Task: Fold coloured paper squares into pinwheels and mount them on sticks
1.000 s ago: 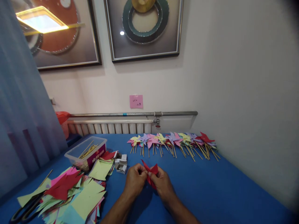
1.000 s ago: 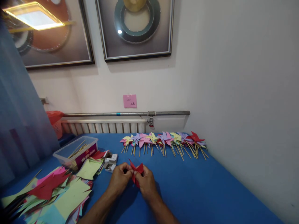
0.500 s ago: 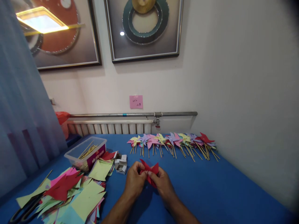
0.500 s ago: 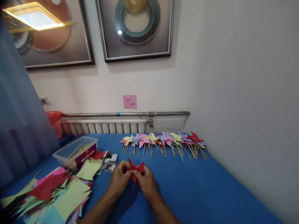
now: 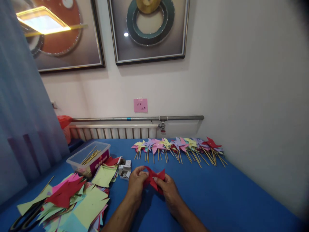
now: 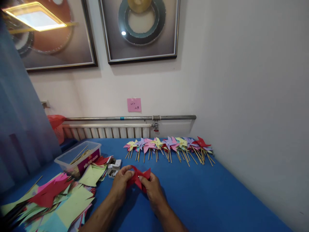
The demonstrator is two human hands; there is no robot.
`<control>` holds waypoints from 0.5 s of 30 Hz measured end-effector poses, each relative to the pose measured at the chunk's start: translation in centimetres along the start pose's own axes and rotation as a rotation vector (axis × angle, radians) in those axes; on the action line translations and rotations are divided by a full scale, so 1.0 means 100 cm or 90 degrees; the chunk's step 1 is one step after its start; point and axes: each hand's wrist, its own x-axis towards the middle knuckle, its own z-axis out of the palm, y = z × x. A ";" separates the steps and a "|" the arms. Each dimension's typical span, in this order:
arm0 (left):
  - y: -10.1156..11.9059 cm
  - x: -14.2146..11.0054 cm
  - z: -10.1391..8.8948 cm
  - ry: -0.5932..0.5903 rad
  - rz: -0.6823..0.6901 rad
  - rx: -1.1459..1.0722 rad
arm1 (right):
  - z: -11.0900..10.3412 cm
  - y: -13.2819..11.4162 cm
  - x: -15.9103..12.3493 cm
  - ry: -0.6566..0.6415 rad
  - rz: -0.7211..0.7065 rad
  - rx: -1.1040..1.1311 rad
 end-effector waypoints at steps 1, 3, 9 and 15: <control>0.001 0.000 -0.001 0.017 -0.010 -0.012 | 0.000 -0.001 -0.001 -0.003 -0.003 0.003; 0.005 -0.002 -0.002 0.018 -0.019 -0.019 | 0.001 -0.002 -0.002 -0.002 -0.012 0.004; 0.006 -0.003 -0.001 -0.152 -0.002 0.035 | -0.002 0.004 0.007 0.003 -0.027 -0.082; -0.008 0.008 -0.002 -0.118 0.022 0.069 | -0.004 0.001 0.005 -0.007 -0.060 -0.182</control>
